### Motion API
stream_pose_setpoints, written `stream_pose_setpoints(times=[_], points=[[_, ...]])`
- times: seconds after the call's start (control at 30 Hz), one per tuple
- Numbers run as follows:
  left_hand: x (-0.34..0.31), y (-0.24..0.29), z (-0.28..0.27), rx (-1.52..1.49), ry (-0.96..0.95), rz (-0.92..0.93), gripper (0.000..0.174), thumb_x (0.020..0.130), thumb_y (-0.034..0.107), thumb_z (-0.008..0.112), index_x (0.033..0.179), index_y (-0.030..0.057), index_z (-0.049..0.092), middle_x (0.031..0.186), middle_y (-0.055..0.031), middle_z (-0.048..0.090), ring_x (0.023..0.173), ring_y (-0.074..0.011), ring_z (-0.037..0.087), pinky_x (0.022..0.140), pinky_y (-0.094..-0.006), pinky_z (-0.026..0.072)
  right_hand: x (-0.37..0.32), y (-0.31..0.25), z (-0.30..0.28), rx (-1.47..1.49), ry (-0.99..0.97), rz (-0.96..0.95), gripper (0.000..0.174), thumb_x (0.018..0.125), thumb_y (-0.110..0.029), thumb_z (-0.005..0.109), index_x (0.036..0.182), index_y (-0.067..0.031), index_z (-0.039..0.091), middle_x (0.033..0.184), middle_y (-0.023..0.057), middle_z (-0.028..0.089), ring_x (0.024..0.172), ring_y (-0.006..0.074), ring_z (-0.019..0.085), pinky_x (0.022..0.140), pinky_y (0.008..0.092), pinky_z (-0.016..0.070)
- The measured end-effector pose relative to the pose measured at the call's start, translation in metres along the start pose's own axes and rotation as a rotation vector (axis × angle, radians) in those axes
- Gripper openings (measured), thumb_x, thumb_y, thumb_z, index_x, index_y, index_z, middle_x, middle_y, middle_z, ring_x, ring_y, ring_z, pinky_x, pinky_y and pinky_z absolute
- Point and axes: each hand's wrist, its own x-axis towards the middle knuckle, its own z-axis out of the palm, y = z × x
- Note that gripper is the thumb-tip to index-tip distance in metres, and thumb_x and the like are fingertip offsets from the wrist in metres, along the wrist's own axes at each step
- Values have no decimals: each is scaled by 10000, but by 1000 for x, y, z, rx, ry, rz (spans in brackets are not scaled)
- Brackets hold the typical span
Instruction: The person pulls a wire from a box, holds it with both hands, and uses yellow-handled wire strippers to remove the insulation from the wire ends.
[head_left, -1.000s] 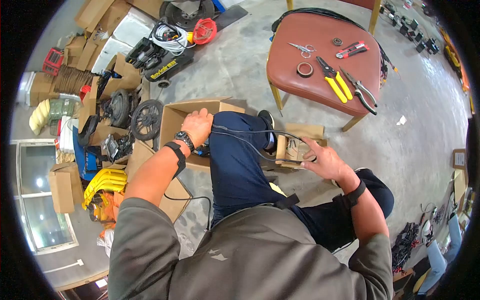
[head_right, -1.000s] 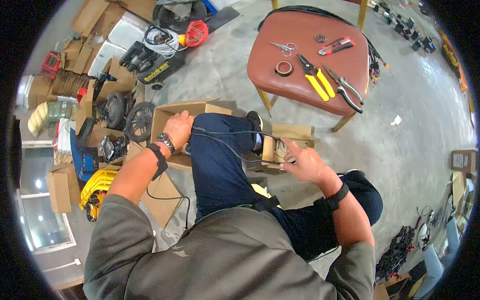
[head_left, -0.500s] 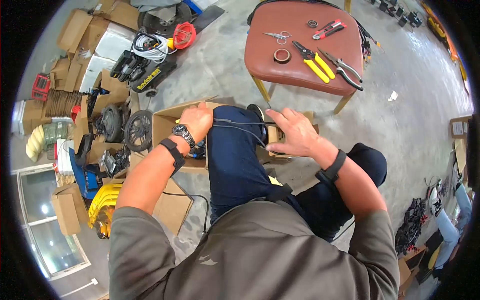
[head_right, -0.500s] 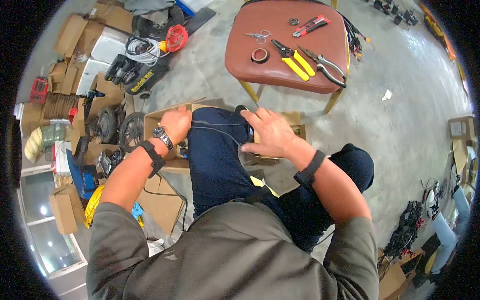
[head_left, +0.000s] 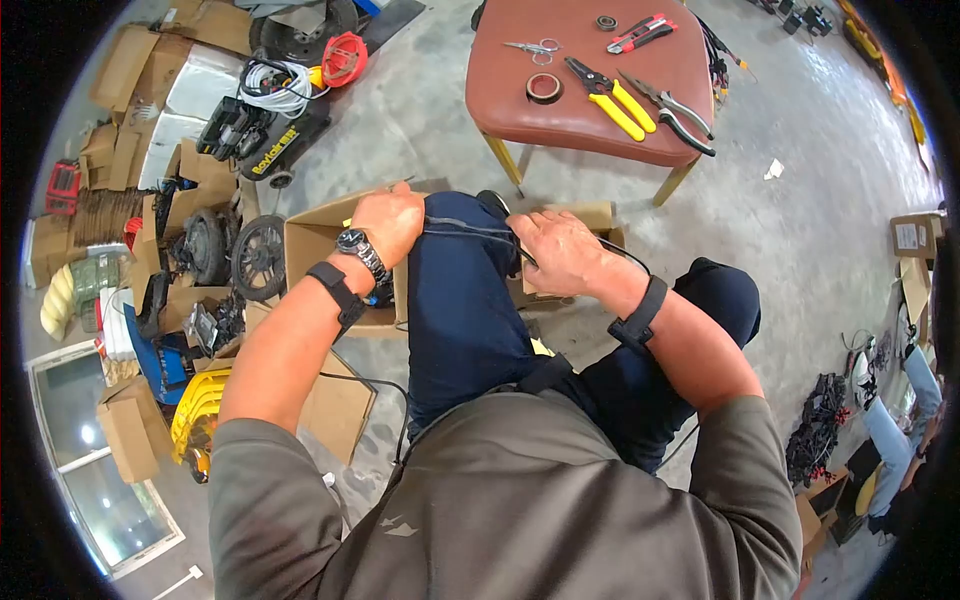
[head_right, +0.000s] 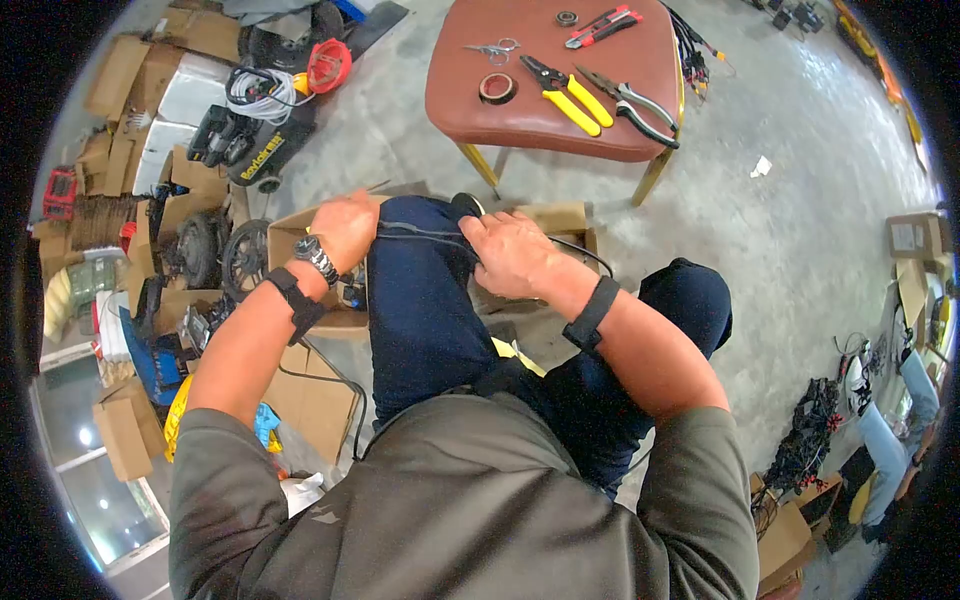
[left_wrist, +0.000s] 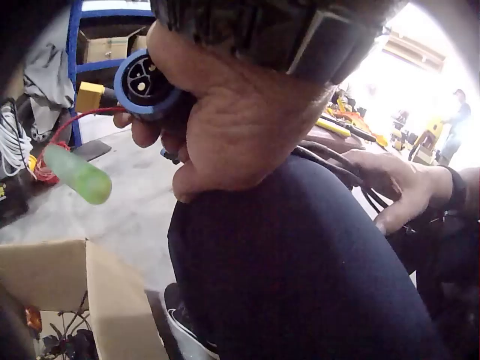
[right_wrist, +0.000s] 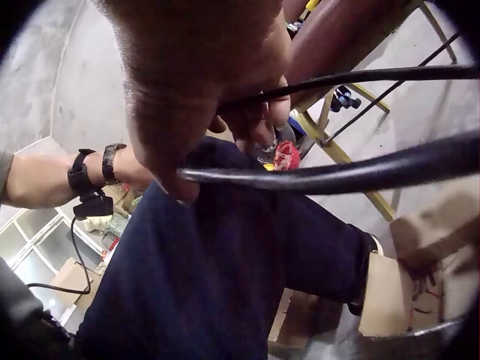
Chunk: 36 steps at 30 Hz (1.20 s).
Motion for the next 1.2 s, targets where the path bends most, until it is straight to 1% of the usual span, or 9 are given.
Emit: stream_pose_setpoints(times=[0.03, 0.13, 0.33, 0.43, 0.53, 0.73, 0.93, 1.03, 1.2], points=[[-1, -1, 2, -5, 39, 18, 71, 765, 71, 619, 795, 9, 638, 775, -184, 644, 731, -355, 663, 646, -439, 537, -1, 0, -1, -7, -34, 22, 389, 767, -144, 614, 1115, 17, 545, 1024, 204, 651, 1008, 382, 623, 917, 471, 468], [-2, -1, -1, 17, -78, -28, 119, 811, 74, 572, 835, 36, 683, 915, -177, 660, 842, -349, 677, 723, -432, 561, -2, 1, -2, 24, -115, 91, 280, 788, -115, 558, 1034, 17, 544, 1001, 226, 655, 1001, 404, 625, 911, 489, 470], [-2, -1, -5, 12, -63, -1, 122, 810, 72, 567, 820, 36, 683, 907, -192, 659, 817, -361, 675, 711, -432, 557, -4, 1, -1, 68, -116, 82, 271, 801, -108, 537, 1038, 22, 541, 1015, 255, 646, 1014, 412, 623, 905, 499, 471], [-2, -2, -4, -6, -54, 5, 116, 805, 71, 571, 816, 38, 682, 905, -196, 658, 801, -367, 673, 704, -435, 556, -3, 3, 3, 62, -92, 69, 265, 815, -119, 529, 1035, 30, 529, 966, 262, 662, 960, 426, 641, 858, 510, 488], [-2, -3, -2, -7, -37, 2, 107, 799, 72, 578, 812, 41, 680, 904, -198, 657, 795, -364, 675, 702, -437, 557, -1, 2, -3, 47, -208, 118, 260, 832, -131, 528, 1034, 33, 521, 871, 253, 678, 868, 436, 659, 789, 527, 499], [-5, -4, 2, -1, -15, -14, 107, 800, 76, 580, 814, 32, 677, 917, -192, 650, 795, -359, 678, 702, -431, 562, -2, 3, -8, 108, -209, 82, 246, 906, -207, 527, 1015, 14, 535, 785, 241, 673, 805, 450, 654, 754, 550, 492], [-2, -1, 1, 15, -38, -19, 111, 803, 75, 574, 815, 33, 676, 917, -183, 648, 804, -357, 671, 704, -433, 562, -2, 7, -9, 121, -147, 91, 376, 965, -390, 537, 1037, -22, 554, 803, 247, 671, 828, 457, 646, 759, 554, 490], [-1, 2, 5, -4, 39, -20, 52, 752, 62, 604, 780, 48, 645, 848, -175, 627, 780, -358, 655, 683, -446, 537, -1, 5, -12, 132, -101, 116, 383, 963, -406, 549, 1042, -32, 562, 818, 254, 666, 839, 462, 639, 758, 556, 483], [7, 15, -3, -39, 25, 5, 49, 762, 63, 602, 774, 46, 646, 854, -177, 634, 794, -352, 662, 690, -436, 540, 7, 4, -7, 311, -48, 46, 350, 955, -365, 564, 1010, -19, 566, 830, 273, 647, 838, 474, 624, 750, 559, 469]])
